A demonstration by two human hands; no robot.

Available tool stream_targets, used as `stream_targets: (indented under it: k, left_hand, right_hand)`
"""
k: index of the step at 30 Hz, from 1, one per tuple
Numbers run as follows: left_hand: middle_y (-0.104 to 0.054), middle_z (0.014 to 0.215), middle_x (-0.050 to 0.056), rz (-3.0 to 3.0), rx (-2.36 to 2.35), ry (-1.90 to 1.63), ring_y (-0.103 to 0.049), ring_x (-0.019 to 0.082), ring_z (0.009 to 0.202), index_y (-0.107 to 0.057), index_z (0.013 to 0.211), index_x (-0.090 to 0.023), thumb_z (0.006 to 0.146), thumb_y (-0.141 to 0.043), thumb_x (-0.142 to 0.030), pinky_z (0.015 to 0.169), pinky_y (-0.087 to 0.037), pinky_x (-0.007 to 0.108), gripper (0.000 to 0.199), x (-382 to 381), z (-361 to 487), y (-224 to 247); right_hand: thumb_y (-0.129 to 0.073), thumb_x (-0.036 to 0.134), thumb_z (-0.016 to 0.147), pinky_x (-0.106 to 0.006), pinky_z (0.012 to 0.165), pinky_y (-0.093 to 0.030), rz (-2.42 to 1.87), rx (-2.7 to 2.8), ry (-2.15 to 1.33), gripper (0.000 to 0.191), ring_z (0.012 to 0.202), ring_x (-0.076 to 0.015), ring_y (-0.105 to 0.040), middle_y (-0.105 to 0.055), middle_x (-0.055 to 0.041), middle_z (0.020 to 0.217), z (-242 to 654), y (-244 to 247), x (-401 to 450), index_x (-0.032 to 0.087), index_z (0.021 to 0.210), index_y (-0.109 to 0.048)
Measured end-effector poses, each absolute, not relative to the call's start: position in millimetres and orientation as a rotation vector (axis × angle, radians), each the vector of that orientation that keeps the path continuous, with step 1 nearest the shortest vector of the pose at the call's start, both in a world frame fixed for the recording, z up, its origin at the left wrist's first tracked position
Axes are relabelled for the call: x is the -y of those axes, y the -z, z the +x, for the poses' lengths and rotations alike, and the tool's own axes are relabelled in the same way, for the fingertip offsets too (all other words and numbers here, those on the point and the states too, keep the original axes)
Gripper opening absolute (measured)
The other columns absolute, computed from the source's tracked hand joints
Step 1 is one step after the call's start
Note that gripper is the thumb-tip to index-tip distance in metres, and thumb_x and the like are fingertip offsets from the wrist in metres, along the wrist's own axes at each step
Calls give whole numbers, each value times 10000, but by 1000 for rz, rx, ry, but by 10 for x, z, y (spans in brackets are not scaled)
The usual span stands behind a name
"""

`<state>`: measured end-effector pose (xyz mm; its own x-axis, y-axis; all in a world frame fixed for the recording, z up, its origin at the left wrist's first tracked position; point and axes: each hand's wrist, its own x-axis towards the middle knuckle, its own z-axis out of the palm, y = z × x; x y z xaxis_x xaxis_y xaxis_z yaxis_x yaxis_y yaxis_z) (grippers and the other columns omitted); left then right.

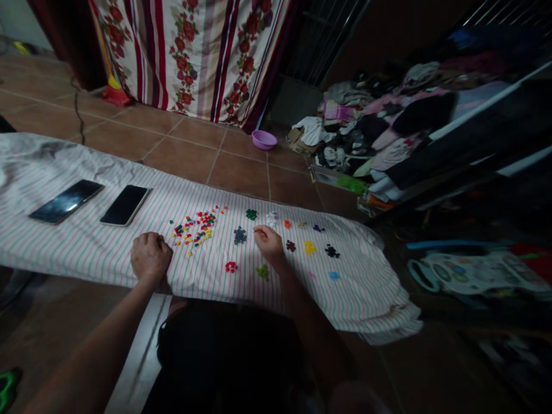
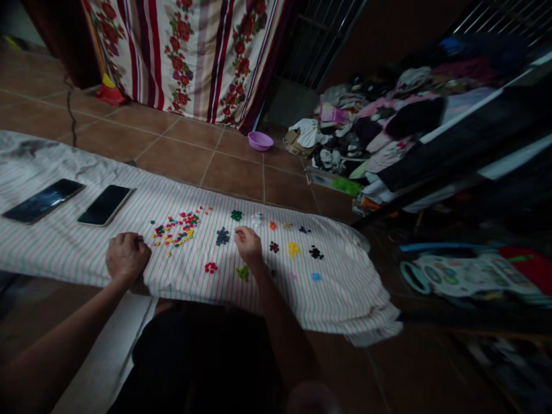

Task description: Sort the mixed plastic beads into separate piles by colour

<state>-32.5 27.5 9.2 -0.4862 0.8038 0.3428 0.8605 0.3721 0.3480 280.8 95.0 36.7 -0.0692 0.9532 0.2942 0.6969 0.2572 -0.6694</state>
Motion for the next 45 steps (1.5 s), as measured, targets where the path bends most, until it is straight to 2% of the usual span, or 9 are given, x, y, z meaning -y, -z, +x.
stream_targets:
  k: [3,6,10,14,20,25,31,39,45]
  left_hand:
    - [-589,918,108,-1528,2499,755,-490,246,911,-613,857,-151,777,-452,-250,750,-378,360,205,-268,-329,-92]
    - [-589,918,117,-1525,2502,747,-487,250,913,-615,862,-136,787,-452,-243,739,-380,363,209,-261,-328,-91]
    - [-588,922,123,-1516,2493,749,-487,255,913,-622,874,-133,793,-447,-241,724,-381,369,222,-245,-313,-97]
    - [-587,905,126,-1496,2493,767,-492,253,903,-632,862,-127,794,-438,-252,721,-382,369,240,-231,-291,-115]
    - [-590,905,120,-1516,2496,748,-491,253,904,-622,850,-138,778,-446,-251,717,-380,361,222,-229,-291,-132]
    - [-587,914,117,-1527,2491,758,-485,251,907,-608,856,-151,776,-438,-241,745,-381,369,209,-240,-312,-111]
    - [-592,933,118,-1558,2484,706,-476,249,905,-599,858,-161,790,-402,-254,754,-371,362,228,-257,-342,-94]
    - [-581,922,117,-1557,2476,740,-476,248,904,-601,856,-164,800,-397,-248,753,-359,366,227,-250,-338,-79]
    - [-580,921,118,-1554,2491,768,-480,251,917,-600,852,-166,784,-429,-221,778,-357,374,192,-259,-333,-79]
  right_hand:
    - [-478,252,740,-285,717,-480,-1607,1724,-360,243,727,-163,-596,-660,-36,800,3333,-346,-567,189,883,-665]
    - [-451,264,750,-332,778,-485,-1695,1661,-296,255,817,-189,-615,-678,-59,888,3751,-248,-219,194,877,-660]
    - [-445,277,767,-353,778,-498,-1731,1609,-282,252,821,-202,-624,-679,-82,891,3966,-98,48,182,874,-653]
    - [-443,249,774,-351,781,-498,-1728,1636,-263,245,854,-208,-616,-682,-87,905,3877,-10,81,184,882,-653]
    - [-409,190,782,-391,887,-433,-1712,1833,-84,273,958,-234,-574,-669,-130,968,3751,132,86,143,908,-646]
    - [-412,228,809,-386,851,-428,-1695,1850,1,247,913,-234,-560,-659,-123,942,3775,190,109,152,922,-618]
    - [-397,191,782,-391,829,-426,-1712,1865,37,235,864,-231,-543,-643,-108,885,3764,152,79,161,900,-598]
    - [-417,271,831,-426,894,-417,-1649,1838,44,280,983,-241,-556,-655,-113,1008,3739,115,71,165,992,-620]
    - [-455,260,838,-400,908,-417,-1547,1827,7,257,995,-234,-556,-671,-91,1008,3360,-158,-297,184,942,-678]
